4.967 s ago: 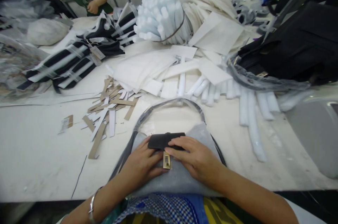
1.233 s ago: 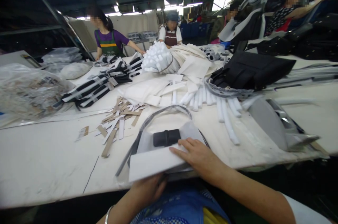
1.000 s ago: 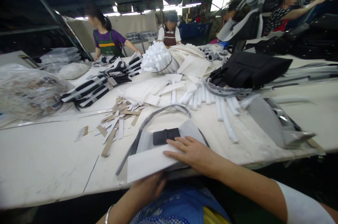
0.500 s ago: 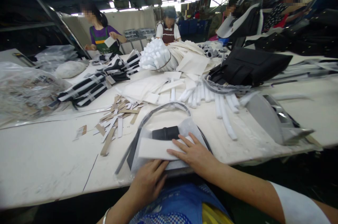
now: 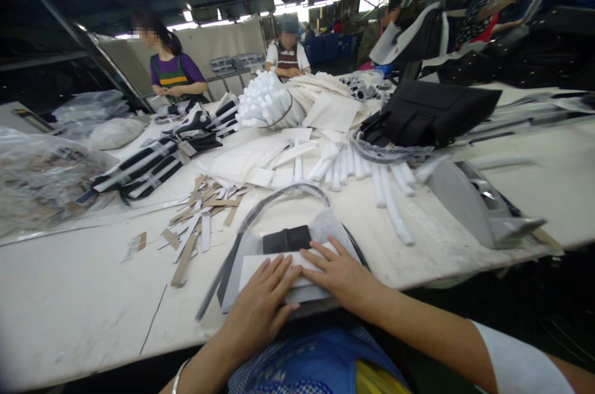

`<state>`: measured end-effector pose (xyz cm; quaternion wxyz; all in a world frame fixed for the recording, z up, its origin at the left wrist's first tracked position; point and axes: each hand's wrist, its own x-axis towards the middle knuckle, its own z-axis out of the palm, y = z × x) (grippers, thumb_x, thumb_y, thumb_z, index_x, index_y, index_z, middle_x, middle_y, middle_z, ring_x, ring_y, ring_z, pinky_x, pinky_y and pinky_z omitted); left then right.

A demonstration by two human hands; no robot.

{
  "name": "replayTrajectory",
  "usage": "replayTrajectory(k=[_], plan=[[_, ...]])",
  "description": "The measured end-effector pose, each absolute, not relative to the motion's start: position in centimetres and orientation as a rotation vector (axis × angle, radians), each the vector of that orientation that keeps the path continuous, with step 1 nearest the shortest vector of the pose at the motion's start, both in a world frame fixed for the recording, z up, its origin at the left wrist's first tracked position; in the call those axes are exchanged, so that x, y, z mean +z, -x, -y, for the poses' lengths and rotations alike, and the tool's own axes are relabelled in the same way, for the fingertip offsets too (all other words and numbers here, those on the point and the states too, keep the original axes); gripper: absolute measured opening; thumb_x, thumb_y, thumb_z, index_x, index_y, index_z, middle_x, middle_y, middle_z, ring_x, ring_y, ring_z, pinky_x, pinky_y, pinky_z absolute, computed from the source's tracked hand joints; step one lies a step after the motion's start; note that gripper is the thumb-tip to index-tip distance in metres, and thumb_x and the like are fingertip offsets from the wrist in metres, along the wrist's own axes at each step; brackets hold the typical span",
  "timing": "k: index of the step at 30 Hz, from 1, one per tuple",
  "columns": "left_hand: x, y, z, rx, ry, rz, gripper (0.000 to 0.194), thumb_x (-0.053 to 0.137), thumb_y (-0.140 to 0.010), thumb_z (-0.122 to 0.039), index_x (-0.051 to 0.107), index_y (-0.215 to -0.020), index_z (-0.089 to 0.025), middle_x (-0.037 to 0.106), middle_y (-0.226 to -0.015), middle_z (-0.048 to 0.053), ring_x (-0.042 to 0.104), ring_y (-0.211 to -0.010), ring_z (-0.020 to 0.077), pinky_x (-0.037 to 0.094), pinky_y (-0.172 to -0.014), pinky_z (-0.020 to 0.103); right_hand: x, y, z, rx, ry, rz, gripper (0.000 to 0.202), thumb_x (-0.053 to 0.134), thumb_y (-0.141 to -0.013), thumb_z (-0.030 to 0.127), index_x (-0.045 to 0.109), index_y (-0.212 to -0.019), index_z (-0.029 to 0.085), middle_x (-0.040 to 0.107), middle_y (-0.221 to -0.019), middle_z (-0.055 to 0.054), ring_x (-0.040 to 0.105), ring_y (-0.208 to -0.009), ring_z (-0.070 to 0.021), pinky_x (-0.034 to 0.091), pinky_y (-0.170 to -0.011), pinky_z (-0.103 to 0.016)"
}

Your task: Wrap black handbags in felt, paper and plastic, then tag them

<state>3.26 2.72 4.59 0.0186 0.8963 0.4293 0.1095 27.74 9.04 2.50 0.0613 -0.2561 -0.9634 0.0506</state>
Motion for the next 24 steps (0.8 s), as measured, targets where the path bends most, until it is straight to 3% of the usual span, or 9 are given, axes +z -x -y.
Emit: replayTrajectory(k=[3,9,13,16,19,22,24], plan=[[1.9,-3.3,-2.1,0.367,-2.827,-1.403,0.064,0.053,-0.097,-0.029,0.026,-0.154,-0.020,0.037,-0.157,0.015,0.034,-0.144,0.0314,0.043,-0.111,0.053,2.1,-28.0,-9.0,0.192,0.790,2.858,0.067,0.046,-0.086,0.001,0.043,-0.147,0.027,0.042,-0.154,-0.007,0.037,-0.142,-0.0308,0.031,-0.113,-0.060],[0.0,-3.8,-1.1,0.518,-2.975,-1.531,0.051,0.047,-0.098,-0.021,0.040,-0.149,-0.021,0.043,-0.153,0.014,0.040,-0.141,0.0306,0.049,-0.106,0.050,1.8,-28.5,-8.5,0.118,0.884,2.645,0.064,0.044,-0.081,-0.004,0.055,-0.138,0.022,0.055,-0.143,-0.007,0.044,-0.137,-0.0285,0.033,-0.114,-0.058],[0.1,-3.9,-1.4,0.529,-3.044,-1.548,0.049,0.046,-0.098,-0.020,0.042,-0.147,-0.020,0.046,-0.151,0.014,0.043,-0.140,0.0300,0.050,-0.105,0.048,3.8,-30.0,-7.1,0.143,0.986,2.470,0.058,0.043,-0.085,-0.001,0.056,-0.137,0.023,0.050,-0.147,-0.007,0.039,-0.141,-0.0259,0.034,-0.117,-0.053],[-0.1,-3.9,-1.4,0.534,-3.070,-1.553,0.050,0.046,-0.097,-0.018,0.043,-0.147,-0.020,0.045,-0.152,0.012,0.043,-0.140,0.0293,0.046,-0.106,0.047,4.3,-31.9,-5.3,0.153,1.201,2.157,0.049,0.049,-0.093,0.011,0.053,-0.139,0.026,0.049,-0.147,-0.007,0.041,-0.140,-0.0242,0.037,-0.117,-0.046],[-0.3,-4.3,-1.3,0.589,-3.059,-1.573,0.046,0.046,-0.097,-0.020,0.048,-0.143,-0.021,0.044,-0.153,0.006,0.040,-0.141,0.0284,0.037,-0.113,0.046,2.6,-33.3,-3.5,0.363,1.474,1.827,0.046,0.052,-0.096,0.032,0.050,-0.142,0.026,0.054,-0.142,-0.010,0.054,-0.129,-0.0251,0.048,-0.109,-0.043],[-0.5,-4.9,-1.5,0.618,-3.042,-1.581,0.042,0.046,-0.097,-0.029,0.055,-0.137,-0.020,0.044,-0.154,0.003,0.038,-0.142,0.0305,0.027,-0.116,0.047,0.4,-33.5,-2.5,0.836,1.654,1.579,0.063,0.048,-0.096,0.051,0.042,-0.149,0.018,0.057,-0.139,-0.015,0.060,-0.122,-0.0267,0.053,-0.102,-0.043],[-0.9,-5.0,-1.7,0.580,-3.049,-1.584,0.041,0.046,-0.096,-0.033,0.058,-0.133,-0.019,0.044,-0.154,0.004,0.038,-0.141,0.0323,0.027,-0.114,0.049,-0.3,-33.1,-2.6,1.051,1.691,1.494,0.076,0.050,-0.092,0.061,0.040,-0.150,0.013,0.053,-0.143,-0.017,0.054,-0.129,-0.0298,0.046,-0.109,-0.046]])
